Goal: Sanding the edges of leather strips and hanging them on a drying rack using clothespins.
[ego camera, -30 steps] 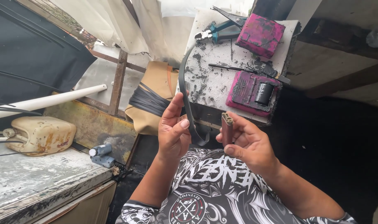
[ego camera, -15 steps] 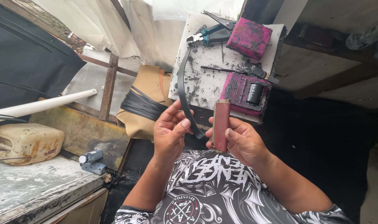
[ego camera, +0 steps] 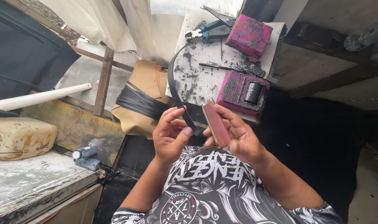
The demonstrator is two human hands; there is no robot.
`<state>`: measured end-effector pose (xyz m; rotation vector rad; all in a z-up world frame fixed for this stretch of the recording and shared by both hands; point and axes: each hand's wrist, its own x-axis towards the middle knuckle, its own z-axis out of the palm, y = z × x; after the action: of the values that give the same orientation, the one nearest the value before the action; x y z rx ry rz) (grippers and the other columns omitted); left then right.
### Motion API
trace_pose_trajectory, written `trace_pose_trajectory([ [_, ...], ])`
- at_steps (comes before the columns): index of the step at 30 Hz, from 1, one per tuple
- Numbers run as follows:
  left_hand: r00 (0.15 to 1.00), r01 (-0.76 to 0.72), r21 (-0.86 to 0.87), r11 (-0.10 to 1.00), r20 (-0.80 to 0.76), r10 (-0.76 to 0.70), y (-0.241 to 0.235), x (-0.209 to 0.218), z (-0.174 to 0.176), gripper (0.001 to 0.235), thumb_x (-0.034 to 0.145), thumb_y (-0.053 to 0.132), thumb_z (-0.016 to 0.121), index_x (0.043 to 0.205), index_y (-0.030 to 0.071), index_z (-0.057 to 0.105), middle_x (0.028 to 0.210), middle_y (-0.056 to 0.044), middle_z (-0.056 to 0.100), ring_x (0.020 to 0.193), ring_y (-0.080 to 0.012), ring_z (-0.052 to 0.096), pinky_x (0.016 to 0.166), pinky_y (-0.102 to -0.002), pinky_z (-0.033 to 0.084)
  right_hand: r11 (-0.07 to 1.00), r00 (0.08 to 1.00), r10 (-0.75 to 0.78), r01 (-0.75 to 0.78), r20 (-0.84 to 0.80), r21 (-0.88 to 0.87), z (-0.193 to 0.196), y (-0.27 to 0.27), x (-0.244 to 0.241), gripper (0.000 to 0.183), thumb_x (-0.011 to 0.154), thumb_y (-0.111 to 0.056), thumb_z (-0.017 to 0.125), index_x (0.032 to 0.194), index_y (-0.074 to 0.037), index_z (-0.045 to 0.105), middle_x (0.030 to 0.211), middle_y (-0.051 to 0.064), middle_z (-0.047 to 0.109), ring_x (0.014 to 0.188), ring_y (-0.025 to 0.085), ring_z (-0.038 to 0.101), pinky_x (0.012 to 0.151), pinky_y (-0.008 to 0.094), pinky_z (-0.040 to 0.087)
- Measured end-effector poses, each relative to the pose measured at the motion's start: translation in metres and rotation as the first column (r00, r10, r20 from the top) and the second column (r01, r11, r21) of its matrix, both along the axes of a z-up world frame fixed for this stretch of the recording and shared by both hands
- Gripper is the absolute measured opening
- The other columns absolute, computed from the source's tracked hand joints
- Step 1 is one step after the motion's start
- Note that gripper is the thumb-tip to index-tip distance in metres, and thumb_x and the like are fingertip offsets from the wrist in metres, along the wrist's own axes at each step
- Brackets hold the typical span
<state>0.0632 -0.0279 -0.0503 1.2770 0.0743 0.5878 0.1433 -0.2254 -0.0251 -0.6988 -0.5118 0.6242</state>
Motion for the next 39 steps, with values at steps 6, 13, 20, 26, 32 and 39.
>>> trace_pose_trajectory([
  [6,0.998,0.016,0.036,0.999,0.06,-0.019,-0.005,-0.002,-0.011,0.072,0.086,-0.005,0.075,0.149,-0.004,0.04,0.13,-0.023,0.062,0.094,-0.0221,0.074,0.077,-0.031,0.066,0.994,0.984,-0.071,0.083,0.161,-0.072,0.014,0.002,-0.002,0.069,0.08,0.002,0.08,0.139,0.008,0.045,0.103,0.033,0.071,0.089,0.037,0.078,0.081,0.045,0.065],
  [13,0.999,-0.011,-0.113,0.994,0.046,0.016,-0.012,-0.002,-0.01,0.018,0.087,-0.012,0.07,0.105,-0.012,0.067,0.106,-0.031,0.073,0.089,-0.0295,0.078,0.071,-0.032,0.067,0.941,0.919,-0.172,0.26,0.355,-0.217,0.013,0.008,0.007,0.027,0.085,0.01,0.07,0.112,0.009,0.072,0.101,0.025,0.073,0.1,0.033,0.072,0.086,0.042,0.058],
  [20,0.997,0.049,-0.18,0.983,0.074,-0.036,0.004,-0.009,-0.008,0.051,0.089,-0.004,0.071,0.137,-0.008,0.054,0.129,-0.029,0.066,0.087,-0.0237,0.076,0.068,-0.032,0.067,0.954,0.987,-0.153,0.161,0.053,-0.252,-0.011,-0.005,0.006,0.036,0.089,0.005,0.071,0.123,0.008,0.063,0.106,0.023,0.078,0.109,0.031,0.074,0.092,0.042,0.06],
  [26,0.995,0.074,-0.325,0.943,0.094,-0.046,0.007,-0.008,-0.002,0.06,0.084,-0.004,0.074,0.14,-0.005,0.051,0.137,-0.029,0.061,0.086,-0.0268,0.076,0.063,-0.029,0.067,0.991,0.994,0.011,0.003,0.106,-0.135,0.009,0.011,0.002,0.027,0.091,-0.021,0.062,0.101,0.003,0.069,0.135,0.036,0.062,0.127,0.048,0.06,0.107,0.063,0.044],
  [32,0.99,0.104,-0.467,0.878,0.132,-0.047,0.011,0.009,0.019,0.064,0.089,-0.001,0.071,0.147,0.006,0.043,0.144,-0.021,0.056,0.095,-0.0259,0.076,0.068,-0.025,0.069,0.937,0.979,0.2,-0.181,0.032,-0.298,-0.007,0.014,-0.02,0.025,0.091,-0.002,0.065,0.113,0.01,0.068,0.099,0.03,0.076,0.099,0.034,0.076,0.07,0.036,0.063],
  [39,0.949,0.248,-0.275,0.929,-0.125,-0.29,-0.018,-0.016,-0.025,0.033,0.099,0.02,0.063,0.124,0.001,0.055,0.114,-0.017,0.069,0.099,-0.0234,0.071,0.08,-0.034,0.062,0.952,0.966,-0.253,0.236,-0.063,-0.196,0.019,0.03,-0.012,0.023,0.093,0.005,0.066,0.114,0.014,0.064,0.104,0.034,0.074,0.095,0.041,0.076,0.076,0.048,0.066],
])
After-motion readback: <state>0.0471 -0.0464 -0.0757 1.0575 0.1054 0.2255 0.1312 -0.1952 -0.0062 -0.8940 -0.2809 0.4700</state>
